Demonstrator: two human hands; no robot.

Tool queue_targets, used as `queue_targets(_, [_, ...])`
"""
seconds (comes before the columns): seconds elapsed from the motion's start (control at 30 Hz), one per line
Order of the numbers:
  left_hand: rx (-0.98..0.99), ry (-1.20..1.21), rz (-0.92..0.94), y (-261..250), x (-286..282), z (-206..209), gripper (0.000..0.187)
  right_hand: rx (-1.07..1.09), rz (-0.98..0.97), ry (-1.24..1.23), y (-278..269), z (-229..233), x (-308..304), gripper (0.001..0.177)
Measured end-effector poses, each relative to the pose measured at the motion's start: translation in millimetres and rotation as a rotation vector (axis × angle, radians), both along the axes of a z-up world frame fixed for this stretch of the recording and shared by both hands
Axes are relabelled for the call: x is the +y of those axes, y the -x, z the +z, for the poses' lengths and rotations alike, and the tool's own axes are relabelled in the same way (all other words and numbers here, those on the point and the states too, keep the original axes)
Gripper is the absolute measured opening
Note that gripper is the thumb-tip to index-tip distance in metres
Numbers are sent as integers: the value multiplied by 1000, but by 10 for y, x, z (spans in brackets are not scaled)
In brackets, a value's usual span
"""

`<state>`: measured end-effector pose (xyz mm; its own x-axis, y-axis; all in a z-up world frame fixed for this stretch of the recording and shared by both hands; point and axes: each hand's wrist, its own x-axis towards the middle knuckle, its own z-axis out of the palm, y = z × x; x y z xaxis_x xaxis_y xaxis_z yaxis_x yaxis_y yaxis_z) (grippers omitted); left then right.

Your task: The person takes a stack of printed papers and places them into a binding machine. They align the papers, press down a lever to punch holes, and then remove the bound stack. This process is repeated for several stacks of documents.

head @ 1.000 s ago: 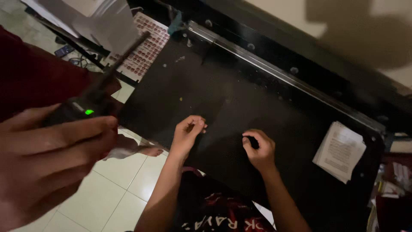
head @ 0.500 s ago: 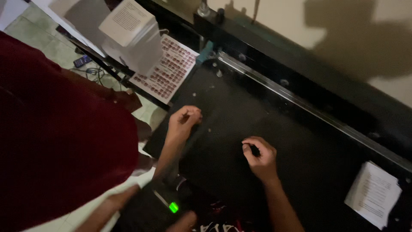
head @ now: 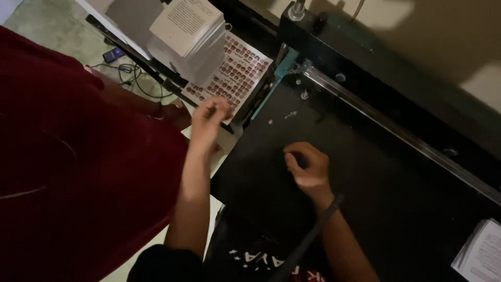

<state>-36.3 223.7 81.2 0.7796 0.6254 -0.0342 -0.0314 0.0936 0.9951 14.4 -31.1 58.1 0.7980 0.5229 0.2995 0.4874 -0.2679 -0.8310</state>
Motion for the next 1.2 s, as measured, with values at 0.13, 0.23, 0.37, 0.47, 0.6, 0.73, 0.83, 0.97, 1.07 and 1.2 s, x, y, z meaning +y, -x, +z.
queue_targets(0.13, [24, -103, 83, -175, 570, -92, 10, 94, -8, -47, -14, -16, 346, 6])
queue_targets(0.23, [-55, -332, 176, -395, 1078, -120, 6, 120, 36, -97, -56, 8, 634, 4])
queue_targets(0.37, [169, -514, 277, -583, 1609, -62, 19, 70, 229, -45, -72, 145, 989, 9])
queue_targets(0.47, [198, -574, 258, -749, 1903, -146, 30, 49, 264, -100, -165, 4, 1251, 11])
queue_targets(0.6, [359, -566, 235, -931, 2148, -328, 38, 80, 278, 12, -278, -187, 1457, 22])
queue_targets(0.73, [454, -496, 210, -1010, 2234, -370, 42, 143, 291, -8, -370, -321, 1659, 25])
queue_targets(0.83, [403, -570, 167, -1134, 2328, -494, 39, 197, 289, 151, -443, -293, 1764, 37])
queue_targets(0.97, [514, -628, 201, -1209, 2412, -532, 46, 160, 360, 103, -501, -187, 2000, 40])
queue_targets(1.07, [556, -644, 151, -1275, 2475, -526, 46, 219, 378, 221, -539, 132, 2229, 55])
queue_targets(1.2, [678, -606, 18, -1300, 2532, -457, 48, 380, 441, 372, -590, 296, 2534, 80])
